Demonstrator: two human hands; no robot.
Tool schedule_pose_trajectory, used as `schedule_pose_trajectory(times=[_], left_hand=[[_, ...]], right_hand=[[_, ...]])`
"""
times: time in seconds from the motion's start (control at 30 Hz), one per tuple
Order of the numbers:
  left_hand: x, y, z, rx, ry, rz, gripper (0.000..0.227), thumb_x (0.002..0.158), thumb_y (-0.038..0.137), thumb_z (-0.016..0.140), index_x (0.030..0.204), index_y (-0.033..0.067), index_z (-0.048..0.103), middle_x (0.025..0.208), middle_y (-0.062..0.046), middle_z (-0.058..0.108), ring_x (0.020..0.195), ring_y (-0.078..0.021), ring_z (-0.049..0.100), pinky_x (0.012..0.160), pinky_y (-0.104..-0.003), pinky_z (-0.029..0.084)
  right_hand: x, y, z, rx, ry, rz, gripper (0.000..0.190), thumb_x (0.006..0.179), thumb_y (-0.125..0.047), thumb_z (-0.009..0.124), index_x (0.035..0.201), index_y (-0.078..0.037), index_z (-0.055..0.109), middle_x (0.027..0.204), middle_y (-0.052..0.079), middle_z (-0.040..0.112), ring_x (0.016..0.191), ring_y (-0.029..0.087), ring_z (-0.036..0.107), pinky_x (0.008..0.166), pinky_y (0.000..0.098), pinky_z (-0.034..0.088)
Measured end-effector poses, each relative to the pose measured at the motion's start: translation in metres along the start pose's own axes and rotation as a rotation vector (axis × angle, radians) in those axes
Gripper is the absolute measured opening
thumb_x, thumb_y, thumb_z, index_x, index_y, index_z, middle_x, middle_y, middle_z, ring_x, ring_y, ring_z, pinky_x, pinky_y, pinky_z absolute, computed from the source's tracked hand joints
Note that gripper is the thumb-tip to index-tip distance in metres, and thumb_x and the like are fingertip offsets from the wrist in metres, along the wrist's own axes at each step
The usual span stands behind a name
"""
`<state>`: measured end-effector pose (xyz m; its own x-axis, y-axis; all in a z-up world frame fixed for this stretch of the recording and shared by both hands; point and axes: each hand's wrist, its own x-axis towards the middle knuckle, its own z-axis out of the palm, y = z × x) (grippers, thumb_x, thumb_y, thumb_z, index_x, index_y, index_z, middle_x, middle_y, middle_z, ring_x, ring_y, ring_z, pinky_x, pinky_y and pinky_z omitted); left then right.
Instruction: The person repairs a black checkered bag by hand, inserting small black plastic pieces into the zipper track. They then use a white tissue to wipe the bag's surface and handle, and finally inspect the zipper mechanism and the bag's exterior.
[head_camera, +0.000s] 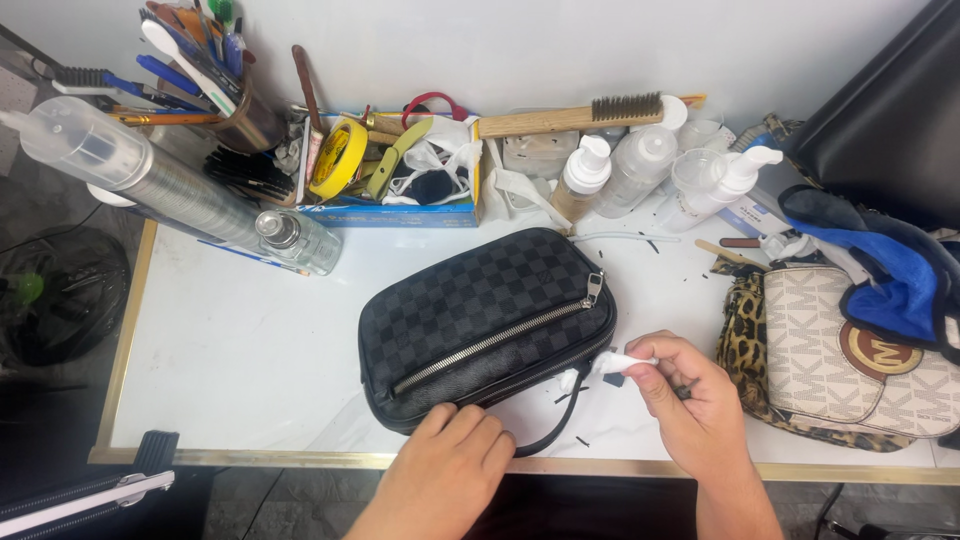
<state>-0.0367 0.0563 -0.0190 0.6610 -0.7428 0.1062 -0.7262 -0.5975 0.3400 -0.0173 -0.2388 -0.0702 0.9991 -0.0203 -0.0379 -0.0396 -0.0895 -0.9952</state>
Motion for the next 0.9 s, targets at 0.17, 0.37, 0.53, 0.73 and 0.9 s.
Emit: schedule_pose_trajectory(times=[0.17, 0.37, 0.53, 0.73, 0.9], left_hand=[[0.006, -0.014, -0.045, -0.278, 0.052, 0.038, 0.023, 0.086, 0.011, 0.062, 0.107, 0.0032, 0.066, 0.105, -0.006, 0.066, 0.104, -0.0238, 0.061, 0.089, -0.037, 0.042], [0.020, -0.035, -0.067, -0.531, 0.136, -0.014, 0.024, 0.094, 0.018, 0.065, 0.111, 0.0008, 0.064, 0.110, -0.010, 0.068, 0.105, -0.0277, 0.061, 0.092, -0.038, 0.042], [0.035, -0.052, -0.070, -0.712, 0.154, -0.107, 0.031, 0.095, 0.025, 0.066, 0.115, 0.0016, 0.065, 0.105, -0.010, 0.069, 0.098, -0.0269, 0.065, 0.091, -0.039, 0.045], [0.050, -0.063, -0.071, -0.815, 0.108, 0.038, 0.028, 0.098, 0.028, 0.066, 0.112, 0.0038, 0.064, 0.112, -0.010, 0.067, 0.112, -0.0288, 0.065, 0.104, -0.040, 0.048], [0.056, -0.066, -0.067, -0.881, 0.076, 0.088, 0.029, 0.097, 0.027, 0.069, 0.112, 0.0029, 0.064, 0.118, -0.012, 0.067, 0.121, -0.0317, 0.063, 0.110, -0.041, 0.046]], right_hand=[[-0.004, 0.001, 0.000, 0.174, 0.021, -0.127, 0.014, 0.101, -0.005, 0.061, 0.111, 0.004, 0.063, 0.098, 0.008, 0.066, 0.065, 0.005, 0.049, 0.056, 0.0192, 0.038], [-0.008, -0.005, 0.005, 0.363, 0.060, -0.174, 0.010, 0.104, -0.004, 0.058, 0.111, 0.004, 0.060, 0.098, 0.015, 0.068, 0.060, 0.006, 0.049, 0.053, 0.0194, 0.039], [-0.009, -0.010, 0.015, 0.289, -0.012, -0.113, 0.015, 0.101, -0.005, 0.061, 0.111, 0.006, 0.064, 0.092, 0.015, 0.073, 0.058, 0.005, 0.047, 0.051, 0.0188, 0.038], [0.001, -0.026, 0.036, 0.078, -0.145, -0.122, 0.017, 0.095, -0.003, 0.067, 0.111, 0.005, 0.068, 0.087, 0.011, 0.078, 0.064, 0.006, 0.056, 0.056, 0.0195, 0.044], [0.004, -0.046, 0.049, -0.062, -0.115, -0.290, 0.014, 0.092, -0.001, 0.071, 0.106, 0.003, 0.069, 0.101, 0.008, 0.068, 0.071, 0.006, 0.051, 0.062, 0.0211, 0.044]])
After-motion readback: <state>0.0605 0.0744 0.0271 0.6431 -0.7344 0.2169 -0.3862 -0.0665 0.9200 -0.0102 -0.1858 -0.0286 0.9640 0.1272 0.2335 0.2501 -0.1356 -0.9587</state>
